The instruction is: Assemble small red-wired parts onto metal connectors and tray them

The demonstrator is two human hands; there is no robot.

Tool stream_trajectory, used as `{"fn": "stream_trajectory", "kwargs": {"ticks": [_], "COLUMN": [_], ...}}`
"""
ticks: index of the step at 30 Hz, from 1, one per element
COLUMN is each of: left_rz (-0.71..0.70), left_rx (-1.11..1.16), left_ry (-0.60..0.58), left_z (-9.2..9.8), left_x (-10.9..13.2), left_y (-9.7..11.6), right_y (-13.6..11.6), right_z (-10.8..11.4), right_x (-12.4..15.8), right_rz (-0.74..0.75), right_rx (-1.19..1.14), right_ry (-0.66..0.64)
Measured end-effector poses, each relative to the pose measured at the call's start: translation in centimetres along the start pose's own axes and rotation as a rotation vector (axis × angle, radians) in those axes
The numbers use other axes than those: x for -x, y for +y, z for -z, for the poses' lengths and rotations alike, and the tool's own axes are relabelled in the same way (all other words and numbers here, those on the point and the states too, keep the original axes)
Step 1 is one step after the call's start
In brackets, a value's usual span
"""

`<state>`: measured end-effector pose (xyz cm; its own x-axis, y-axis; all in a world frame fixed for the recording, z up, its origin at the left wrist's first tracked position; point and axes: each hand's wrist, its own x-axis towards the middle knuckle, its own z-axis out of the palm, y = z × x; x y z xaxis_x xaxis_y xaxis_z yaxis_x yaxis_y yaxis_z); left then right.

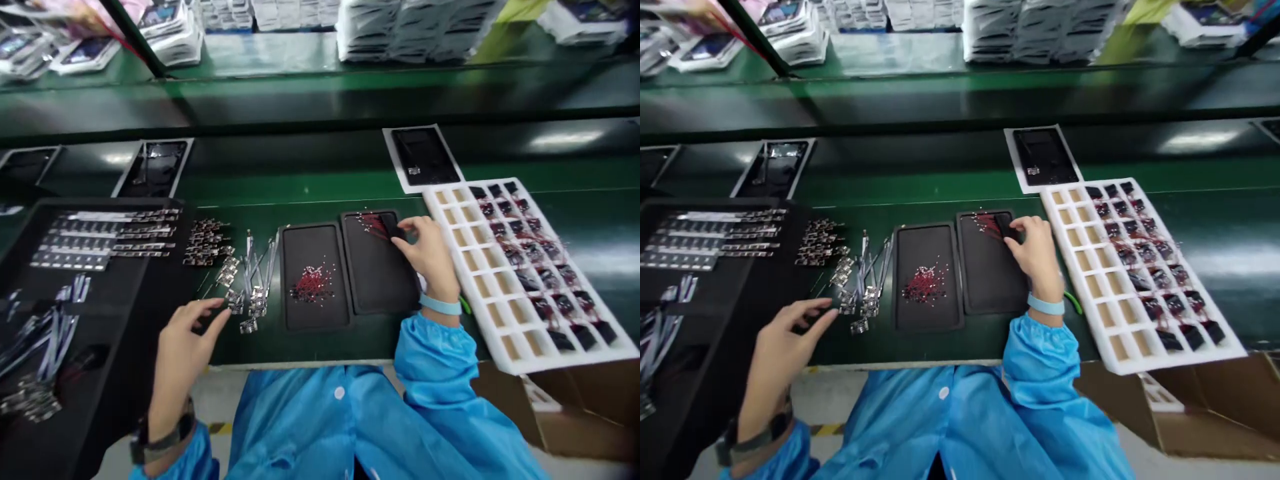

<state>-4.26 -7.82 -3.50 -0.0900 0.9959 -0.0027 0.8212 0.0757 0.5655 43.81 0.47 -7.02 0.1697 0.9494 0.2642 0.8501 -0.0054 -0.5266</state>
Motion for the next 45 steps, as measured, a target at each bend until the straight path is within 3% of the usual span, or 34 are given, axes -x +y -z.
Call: {"fn": "stream_trajectory", "kwargs": {"ticks": [4,9,16,21,28,32,37,41,45], "left_rz": [-0.048,-0.040,-0.042,-0.034,0.067,0.076,0.041,-0.156,-0.326], "left_rx": [0.009,0.031,0.128,0.180,0.299,0.554,0.763,0.826,0.717], "left_ry": [-0.035,0.016,-0.007,-0.081,-0.036,-0.050,-0.025,-0.006,-0.026], "left_z": [-3.3,-5.3,-4.5,-3.9,-3.1,-3.1,-4.3,-6.2,-9.2], "left_x": [3.3,3.8,3.0,2.5,1.8,0.7,-2.2,-5.6,-7.9], "left_y": [-1.2,-1.1,-1.2,-1.5,-1.3,1.0,6.0,9.2,10.8], "right_y": [2.0,2.2,1.8,-0.2,-5.1,-6.8,-8.5,-9.7,-10.0], "right_z": [-0.2,-1.1,0.2,0.8,-0.6,-1.8,-3.4,-4.0,-4.2], "right_x": [-0.6,-1.4,-1.3,-0.5,-0.1,0.1,0.4,0.9,1.2], "right_rz": [-0.076,-0.106,-0.089,-0.210,-0.248,-0.225,-0.180,-0.163,-0.162], "right_rx": [-0.020,-0.044,0.054,-0.357,-0.738,-0.871,-0.979,-0.934,-0.912], "right_ry": [-0.064,-0.080,-0.003,0.134,-0.119,-0.315,-0.468,-0.482,-0.471]}}
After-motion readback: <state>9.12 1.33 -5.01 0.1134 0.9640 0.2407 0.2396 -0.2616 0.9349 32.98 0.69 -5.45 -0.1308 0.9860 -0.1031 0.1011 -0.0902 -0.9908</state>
